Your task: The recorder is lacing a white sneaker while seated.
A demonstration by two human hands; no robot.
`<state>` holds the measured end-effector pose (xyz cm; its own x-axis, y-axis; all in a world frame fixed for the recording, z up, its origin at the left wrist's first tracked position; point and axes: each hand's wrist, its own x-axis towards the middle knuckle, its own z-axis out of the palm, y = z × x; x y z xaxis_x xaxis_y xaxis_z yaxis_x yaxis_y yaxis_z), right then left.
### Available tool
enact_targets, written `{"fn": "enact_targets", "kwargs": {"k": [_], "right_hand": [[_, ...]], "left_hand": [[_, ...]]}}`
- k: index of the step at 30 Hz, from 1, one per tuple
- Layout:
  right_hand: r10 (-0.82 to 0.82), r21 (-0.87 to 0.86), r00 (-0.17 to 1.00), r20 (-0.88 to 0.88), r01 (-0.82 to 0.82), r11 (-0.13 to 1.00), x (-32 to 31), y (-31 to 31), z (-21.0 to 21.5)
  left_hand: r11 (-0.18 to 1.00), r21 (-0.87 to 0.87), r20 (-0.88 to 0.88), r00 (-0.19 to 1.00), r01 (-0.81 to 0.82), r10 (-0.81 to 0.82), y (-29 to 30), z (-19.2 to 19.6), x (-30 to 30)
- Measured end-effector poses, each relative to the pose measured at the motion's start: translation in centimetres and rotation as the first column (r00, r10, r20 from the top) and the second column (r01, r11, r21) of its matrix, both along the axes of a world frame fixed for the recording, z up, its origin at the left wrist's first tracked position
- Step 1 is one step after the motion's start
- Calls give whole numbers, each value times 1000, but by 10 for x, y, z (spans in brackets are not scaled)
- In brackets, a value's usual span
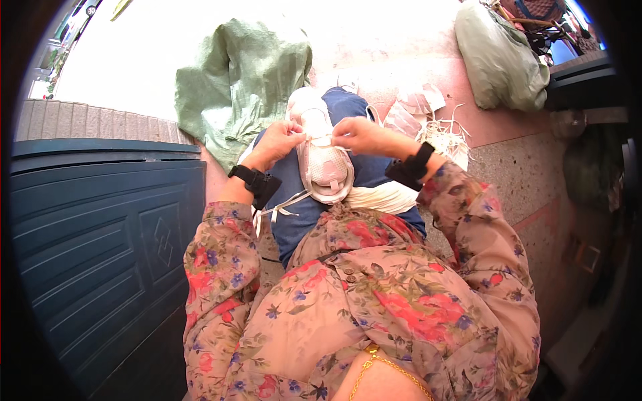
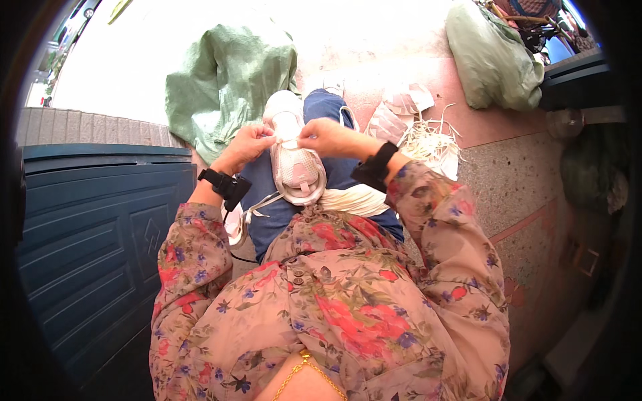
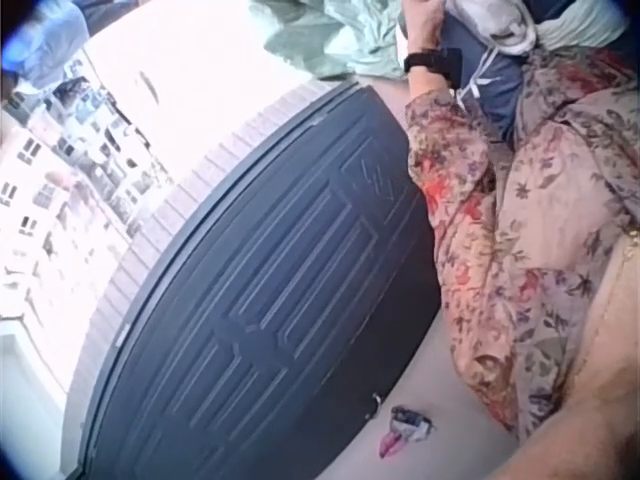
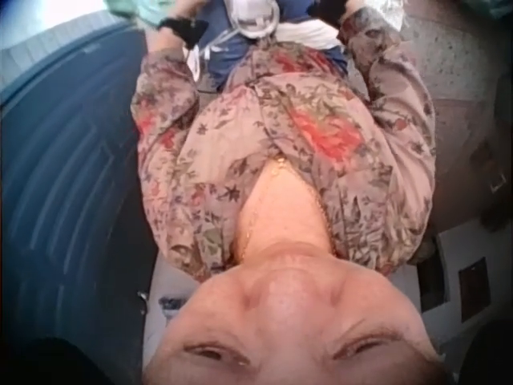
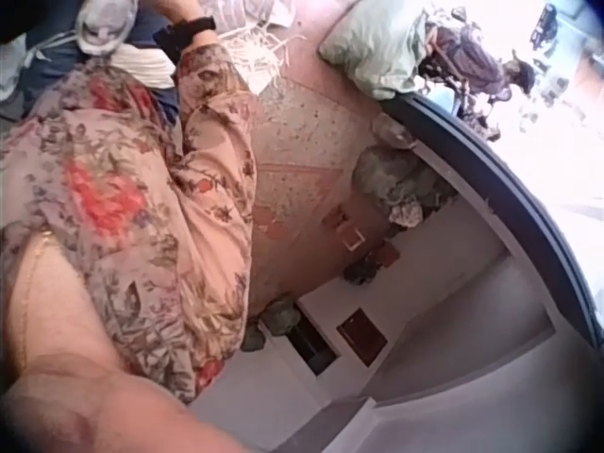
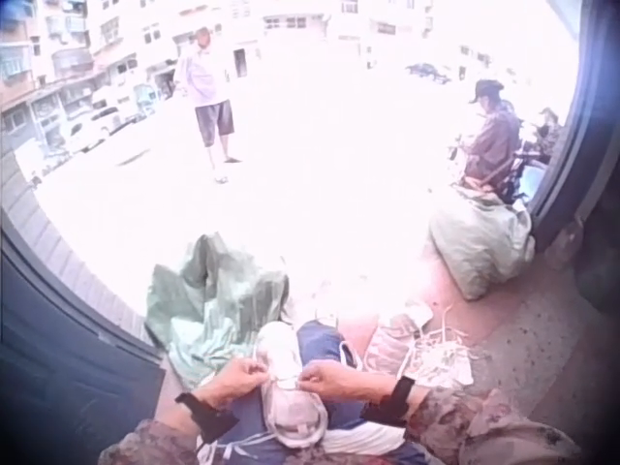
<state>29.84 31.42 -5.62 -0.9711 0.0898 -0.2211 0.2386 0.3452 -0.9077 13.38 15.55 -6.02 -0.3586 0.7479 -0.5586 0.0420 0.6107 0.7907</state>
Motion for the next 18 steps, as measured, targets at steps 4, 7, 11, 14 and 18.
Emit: {"fn": "enact_targets", "kwargs": {"k": [4,7,11,14,18], "right_hand": [[60,95,998,-35,-56,994,-1,-19,-2],[87,152,994,72,-97,984,6,-23,5],[180,211,984,-3,-175,962,21,-40,13],[260,281,965,-26,-242,929,35,-65,8],[359,239,930,-80,-332,913,35,-77,22]], "left_hand": [[996,-43,124,989,-80,85,3,4,6],[995,-48,216,972,-86,94,4,2,3],[990,-69,471,871,-121,139,-1,-8,-2],[992,-70,451,884,-104,125,0,-9,2],[995,-15,239,966,-98,99,3,-3,8]]}}
